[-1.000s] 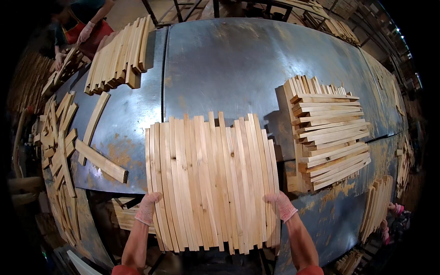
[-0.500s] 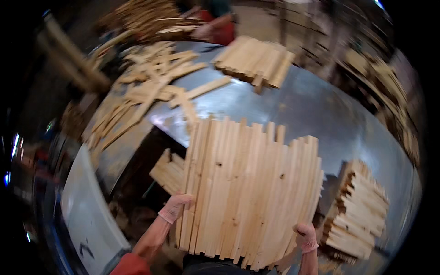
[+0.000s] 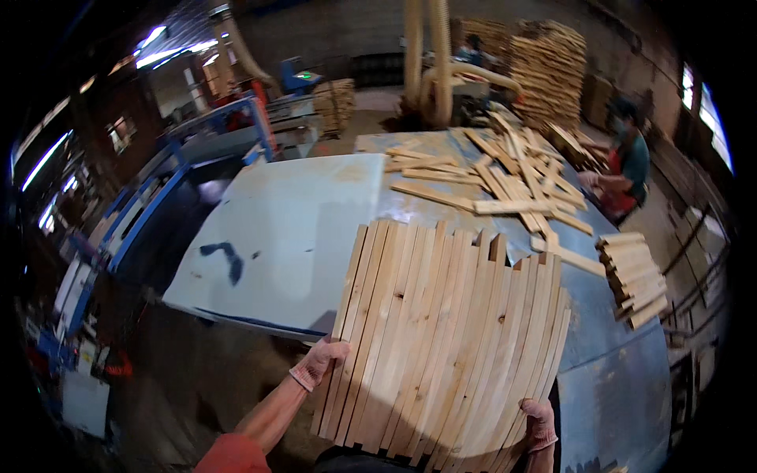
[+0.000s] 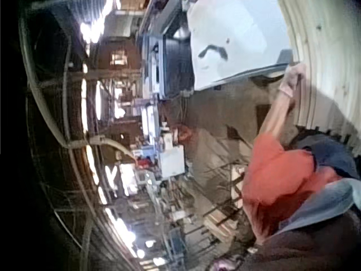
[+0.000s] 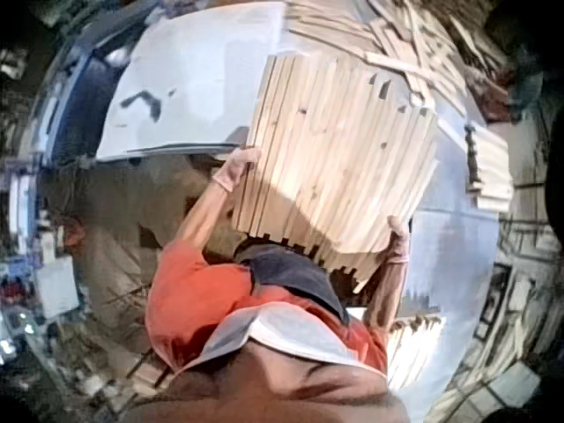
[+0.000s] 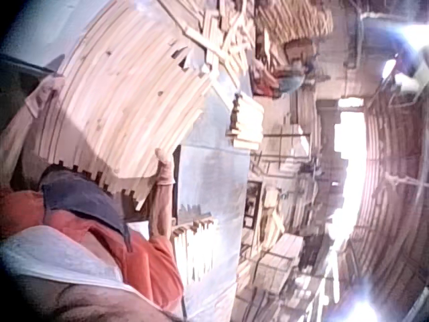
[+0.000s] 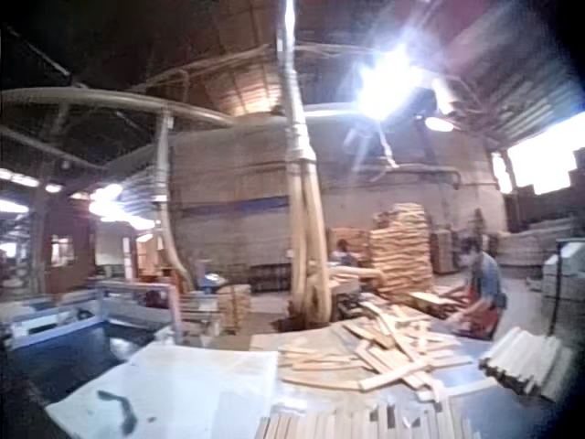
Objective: The person picks up stacks of wooden planks from a metal table and places them onto a conveyor belt. They repeatedly gather planks, align them, and transfer them to the belt, occasionally walking to retrieve more planks from a nearby pile.
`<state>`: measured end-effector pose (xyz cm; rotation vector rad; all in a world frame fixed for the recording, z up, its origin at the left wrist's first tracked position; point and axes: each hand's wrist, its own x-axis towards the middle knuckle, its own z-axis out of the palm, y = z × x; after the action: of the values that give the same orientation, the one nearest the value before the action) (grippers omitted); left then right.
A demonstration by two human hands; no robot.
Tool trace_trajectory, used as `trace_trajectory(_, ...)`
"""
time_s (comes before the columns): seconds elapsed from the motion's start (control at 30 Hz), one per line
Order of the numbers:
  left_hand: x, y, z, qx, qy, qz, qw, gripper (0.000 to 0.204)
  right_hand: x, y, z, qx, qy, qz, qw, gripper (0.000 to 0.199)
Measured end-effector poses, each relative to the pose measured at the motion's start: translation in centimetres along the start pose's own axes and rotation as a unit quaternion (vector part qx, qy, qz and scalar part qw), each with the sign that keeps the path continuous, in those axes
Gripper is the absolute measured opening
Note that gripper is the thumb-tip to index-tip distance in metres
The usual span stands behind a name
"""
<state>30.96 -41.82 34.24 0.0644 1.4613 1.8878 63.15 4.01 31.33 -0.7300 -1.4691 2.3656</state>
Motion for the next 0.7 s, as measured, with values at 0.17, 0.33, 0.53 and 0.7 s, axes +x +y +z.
trace_trajectory(0.17,-9.3,3.6,-14.9,-0.096,0.054,0.069,0.992,0.053,2.4,1.1,18.7,-0.045,-0.085,0.091,0.991,0.080)
trace_trajectory(0.33,-14.7,9.4,-28.2,-0.060,0.162,0.043,0.984,0.059,8.7,6.0,32.7,-0.155,-0.163,0.139,0.964,0.058)
trace_trajectory(0.53,-14.3,12.9,-38.7,0.027,0.207,0.028,0.978,0.074,18.0,12.5,39.9,-0.034,-0.273,0.115,0.954,0.022)
trace_trajectory(0.7,-12.9,16.9,-44.7,0.071,0.212,0.048,0.973,0.071,20.4,14.7,45.6,-0.114,-0.257,0.043,0.959,0.030)
